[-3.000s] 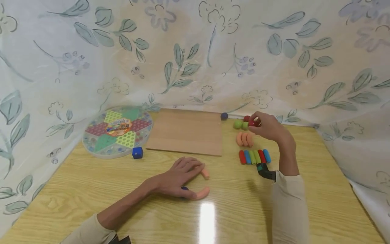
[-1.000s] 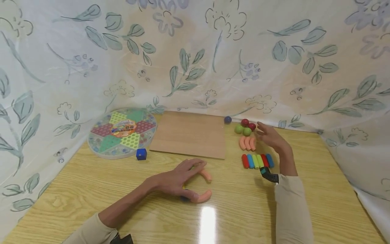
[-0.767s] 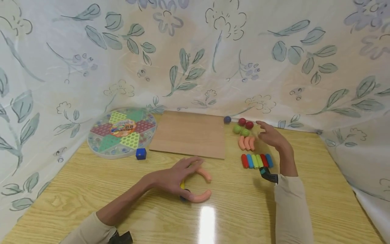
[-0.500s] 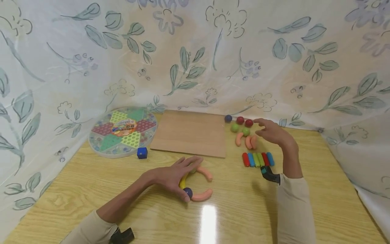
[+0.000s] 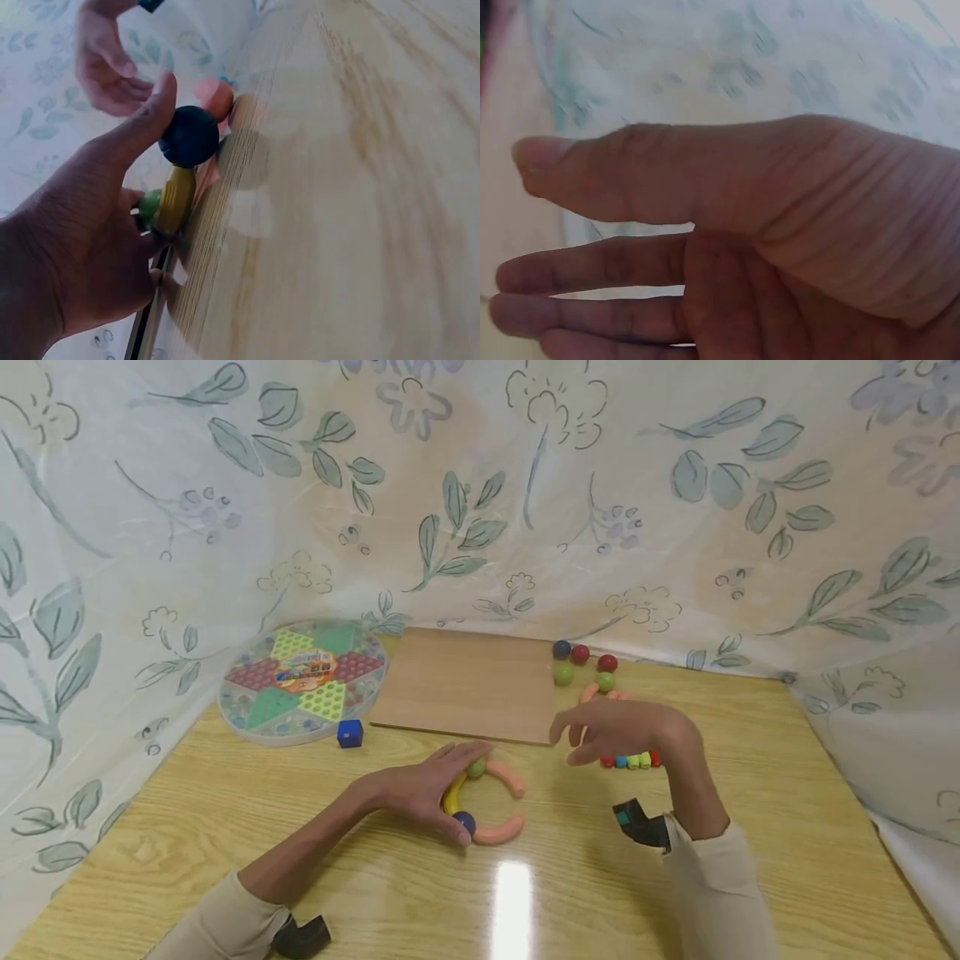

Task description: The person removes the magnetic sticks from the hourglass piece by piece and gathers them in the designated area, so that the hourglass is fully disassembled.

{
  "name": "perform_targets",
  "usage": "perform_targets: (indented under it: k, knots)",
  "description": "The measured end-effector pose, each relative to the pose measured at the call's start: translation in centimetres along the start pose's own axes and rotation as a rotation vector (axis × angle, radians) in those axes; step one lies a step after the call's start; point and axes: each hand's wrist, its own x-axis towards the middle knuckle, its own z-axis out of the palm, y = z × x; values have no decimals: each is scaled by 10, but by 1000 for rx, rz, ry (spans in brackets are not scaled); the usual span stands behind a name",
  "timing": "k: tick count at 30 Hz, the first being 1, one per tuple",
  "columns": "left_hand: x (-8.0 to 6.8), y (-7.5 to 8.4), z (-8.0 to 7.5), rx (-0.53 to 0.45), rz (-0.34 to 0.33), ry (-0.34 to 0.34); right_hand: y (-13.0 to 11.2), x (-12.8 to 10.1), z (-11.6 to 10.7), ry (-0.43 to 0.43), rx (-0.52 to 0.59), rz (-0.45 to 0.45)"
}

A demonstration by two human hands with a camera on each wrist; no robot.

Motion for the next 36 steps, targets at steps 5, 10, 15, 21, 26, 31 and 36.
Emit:
perform_targets:
  k: [5,10,15,21,26,31,36]
  knots:
    - [-1,-1,0,-29,-12,18,-25,32,22,-96,-56,-83]
    - [0,-2,-1,-1,-9,-4,-32,60,40,-165,-88,-185]
    - [-1,-3,-2,9,-4,-12,-35,74,49,-190,-160,-167]
    - [1,-7,-1,18,24,2,-37,81,52,-180,-188,-66]
    - [1,-5,-2,30,27,-8,-38,85,53,-175,-186,-50]
    - [0,-1,-4,24,9,-21,-34,89,54,-167,-216,-83]
    - [2,-1,-2,22,3,-14,-28,85,51,-162,-240,-102]
